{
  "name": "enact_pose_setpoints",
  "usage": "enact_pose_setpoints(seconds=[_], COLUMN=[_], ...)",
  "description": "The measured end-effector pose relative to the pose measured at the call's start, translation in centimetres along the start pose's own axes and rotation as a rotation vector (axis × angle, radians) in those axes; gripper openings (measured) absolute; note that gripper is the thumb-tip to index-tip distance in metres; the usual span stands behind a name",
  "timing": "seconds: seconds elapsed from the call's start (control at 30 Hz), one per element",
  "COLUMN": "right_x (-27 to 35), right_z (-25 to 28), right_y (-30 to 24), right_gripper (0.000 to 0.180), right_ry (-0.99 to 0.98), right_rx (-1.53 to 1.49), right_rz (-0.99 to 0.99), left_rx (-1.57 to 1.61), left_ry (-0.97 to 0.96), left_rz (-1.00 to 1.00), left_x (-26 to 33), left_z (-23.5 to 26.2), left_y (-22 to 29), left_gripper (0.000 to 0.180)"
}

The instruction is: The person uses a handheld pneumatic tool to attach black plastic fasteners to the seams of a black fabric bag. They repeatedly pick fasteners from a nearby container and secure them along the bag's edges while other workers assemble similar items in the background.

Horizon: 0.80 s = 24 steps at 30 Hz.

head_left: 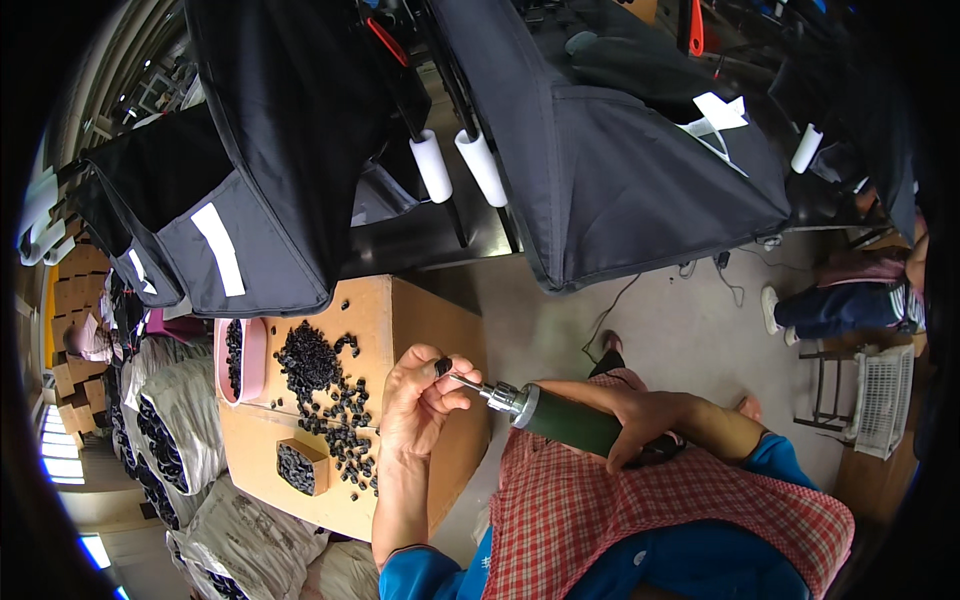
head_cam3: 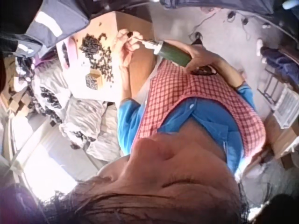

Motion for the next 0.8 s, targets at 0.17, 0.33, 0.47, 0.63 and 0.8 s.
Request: enact_pose_setpoints(seconds=[0.17, 0.33, 0.47, 0.63, 0.8], right_x=[1.2, 2.4, 4.2, 6.8, 11.5], right_z=[-0.5, -2.2, -3.9, -3.2, 0.3], right_y=[0.6, -1.1, -1.9, -0.2, 3.4], right_gripper=[0.118, 0.116, 0.108, 0.094, 0.085], right_ry=[0.027, 0.132, 0.287, 0.446, 0.966], right_rx=[0.081, 0.247, 0.505, 0.391, 0.528], right_rz=[0.048, 0.058, -0.154, -0.027, 0.317], left_rx=[-0.004, -0.306, -0.619, -0.673, -0.390], left_ry=[-0.055, -0.048, 0.006, -0.121, -0.518], left_rz=[0.032, 0.077, 0.155, -0.033, -0.245], left_x=[0.1, -0.1, -0.9, -1.0, -3.4], left_z=[-1.6, -3.3, -6.1, -11.0, -18.5], left_y=[0.0, 0.8, 0.8, -2.0, -8.3], left_gripper=[0.005, 0.006, 0.009, 0.009, 0.054])
Point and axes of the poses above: each hand's wrist, its own x-axis away from the middle knuckle, its own z-axis out of the back of the hand, y = z × x, the point moved 2 cm from there along -x, towards the middle knuckle, and after that the axes turned 2 degrees about -y, right-handed, at the moved point
